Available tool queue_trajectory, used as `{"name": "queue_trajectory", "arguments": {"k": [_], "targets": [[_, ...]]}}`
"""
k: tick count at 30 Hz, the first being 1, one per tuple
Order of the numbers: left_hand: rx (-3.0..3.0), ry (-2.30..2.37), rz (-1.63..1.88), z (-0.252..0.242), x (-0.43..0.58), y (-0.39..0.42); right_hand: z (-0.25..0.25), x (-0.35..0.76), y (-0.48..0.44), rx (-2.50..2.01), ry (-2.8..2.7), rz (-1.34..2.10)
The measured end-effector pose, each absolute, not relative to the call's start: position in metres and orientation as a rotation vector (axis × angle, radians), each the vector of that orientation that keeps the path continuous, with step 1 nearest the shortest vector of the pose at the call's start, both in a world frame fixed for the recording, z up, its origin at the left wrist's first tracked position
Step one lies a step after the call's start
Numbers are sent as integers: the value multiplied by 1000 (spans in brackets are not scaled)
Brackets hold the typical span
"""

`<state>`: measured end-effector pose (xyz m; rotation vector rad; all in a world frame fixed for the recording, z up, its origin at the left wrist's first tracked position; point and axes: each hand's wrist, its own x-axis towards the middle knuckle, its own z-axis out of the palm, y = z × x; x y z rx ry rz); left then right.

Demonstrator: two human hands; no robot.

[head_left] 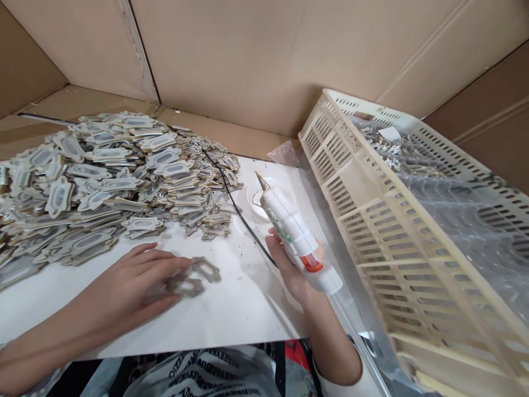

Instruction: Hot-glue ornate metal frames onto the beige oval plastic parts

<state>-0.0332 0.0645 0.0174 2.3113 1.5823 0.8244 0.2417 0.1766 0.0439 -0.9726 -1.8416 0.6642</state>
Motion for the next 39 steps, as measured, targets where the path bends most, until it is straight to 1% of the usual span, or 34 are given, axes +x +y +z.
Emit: {"name": "queue_trajectory", "arguments": {"k": [5,8,12,16,20,27,39], "targets": [[2290,1594,903,28,-30,69,50,240,176,-934,-1848,698],[2402,1798,1062,46,-27,82,55,240,173,-915,-1884,777],[2706,2059,1155,72,-22,110,54,242,171,-825,-1956,844],[2992,1936,1243,87,-16,128,42,244,172,-789,-2027,837],[3010,1796,1309,86,-10,129,33,245,174,-727,-2067,907],[3044,1848,1303,82,-8,124,35,241,174,-667,-2092,926],[3045,1810,1332,80,-7,118,32,240,174,-703,-2108,925]]}}
